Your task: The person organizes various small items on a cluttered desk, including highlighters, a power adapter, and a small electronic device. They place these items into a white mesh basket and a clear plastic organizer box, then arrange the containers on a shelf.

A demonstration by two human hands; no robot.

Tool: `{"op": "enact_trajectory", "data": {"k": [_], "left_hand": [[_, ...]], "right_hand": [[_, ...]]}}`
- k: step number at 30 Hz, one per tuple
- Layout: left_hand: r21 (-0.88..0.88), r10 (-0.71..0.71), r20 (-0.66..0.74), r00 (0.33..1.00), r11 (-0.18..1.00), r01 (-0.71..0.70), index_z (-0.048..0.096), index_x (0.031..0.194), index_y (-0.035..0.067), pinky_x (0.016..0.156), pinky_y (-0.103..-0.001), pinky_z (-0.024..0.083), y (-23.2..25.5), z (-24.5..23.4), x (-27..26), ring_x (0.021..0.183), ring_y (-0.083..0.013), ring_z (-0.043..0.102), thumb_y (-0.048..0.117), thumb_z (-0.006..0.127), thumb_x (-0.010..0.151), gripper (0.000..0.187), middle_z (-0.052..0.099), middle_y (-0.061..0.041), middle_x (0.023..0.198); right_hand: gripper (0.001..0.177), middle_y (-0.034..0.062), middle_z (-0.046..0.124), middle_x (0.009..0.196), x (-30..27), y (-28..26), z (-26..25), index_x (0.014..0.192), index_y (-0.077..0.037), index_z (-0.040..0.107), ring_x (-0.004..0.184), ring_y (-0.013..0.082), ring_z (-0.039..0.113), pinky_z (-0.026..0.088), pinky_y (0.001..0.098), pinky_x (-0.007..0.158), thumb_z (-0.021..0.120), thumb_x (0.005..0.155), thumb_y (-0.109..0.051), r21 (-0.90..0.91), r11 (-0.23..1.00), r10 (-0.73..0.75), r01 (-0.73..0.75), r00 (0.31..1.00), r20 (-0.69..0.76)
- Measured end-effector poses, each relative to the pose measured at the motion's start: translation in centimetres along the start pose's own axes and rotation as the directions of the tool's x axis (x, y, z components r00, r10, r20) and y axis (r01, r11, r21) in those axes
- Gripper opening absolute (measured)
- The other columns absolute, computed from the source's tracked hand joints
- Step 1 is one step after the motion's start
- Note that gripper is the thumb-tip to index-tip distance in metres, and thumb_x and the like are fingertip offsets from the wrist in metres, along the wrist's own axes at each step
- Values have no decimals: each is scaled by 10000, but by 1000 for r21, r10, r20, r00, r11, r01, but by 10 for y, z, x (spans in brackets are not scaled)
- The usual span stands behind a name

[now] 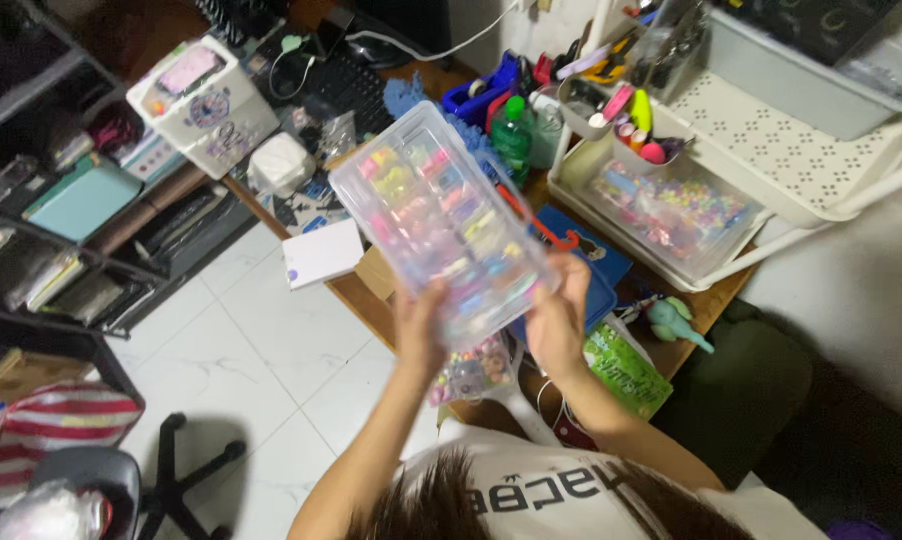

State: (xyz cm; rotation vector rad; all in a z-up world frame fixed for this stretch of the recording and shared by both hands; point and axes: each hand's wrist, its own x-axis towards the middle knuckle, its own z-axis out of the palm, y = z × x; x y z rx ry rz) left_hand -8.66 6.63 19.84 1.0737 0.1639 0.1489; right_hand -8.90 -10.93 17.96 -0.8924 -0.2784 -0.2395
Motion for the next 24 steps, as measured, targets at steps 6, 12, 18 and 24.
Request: {"op": "enact_trajectory", "data": {"k": [6,12,18,24], "left_hand": [[127,-357,342,869,934,333,553,1344,-45,880,-390,596,62,-28,45,981,-294,734,312,733,752,713,739,-175,1113],[520,-658,343,671,728,448,601,1404,-38,941,-384,544,68,43,92,1112,-282,656,422,786,754,818,688,-147,1228],[552,-194,833,518,329,-766,387,1558,29,1098,-405,452,114,179,132,1280,-363,545,539,722,815,961,553,-263,1343],[276,-136,944,300,-170,-946,371,1461,1,999,-738,358,102,309,126,1355,-527,417,834,902,589,1318,400,-340,1479]], "right_hand": [[725,167,524,1412,40,-73,-44,1498,-90,283,1149,368,655,598,519,923,680,980,-405,117,915,348,-385,903,250],[602,203,624,1384,41,-67,-77,1460,153,446,1226,294,656,558,461,1023,728,1021,-146,167,884,359,-436,863,356],[578,135,636,1321,62,-86,-78,1574,18,444,1116,223,655,563,341,873,667,1043,-31,235,966,89,-112,991,104],[367,213,630,1314,105,-116,-68,1439,70,491,1146,350,692,614,458,945,601,1093,13,34,987,-156,157,987,-34]]}}
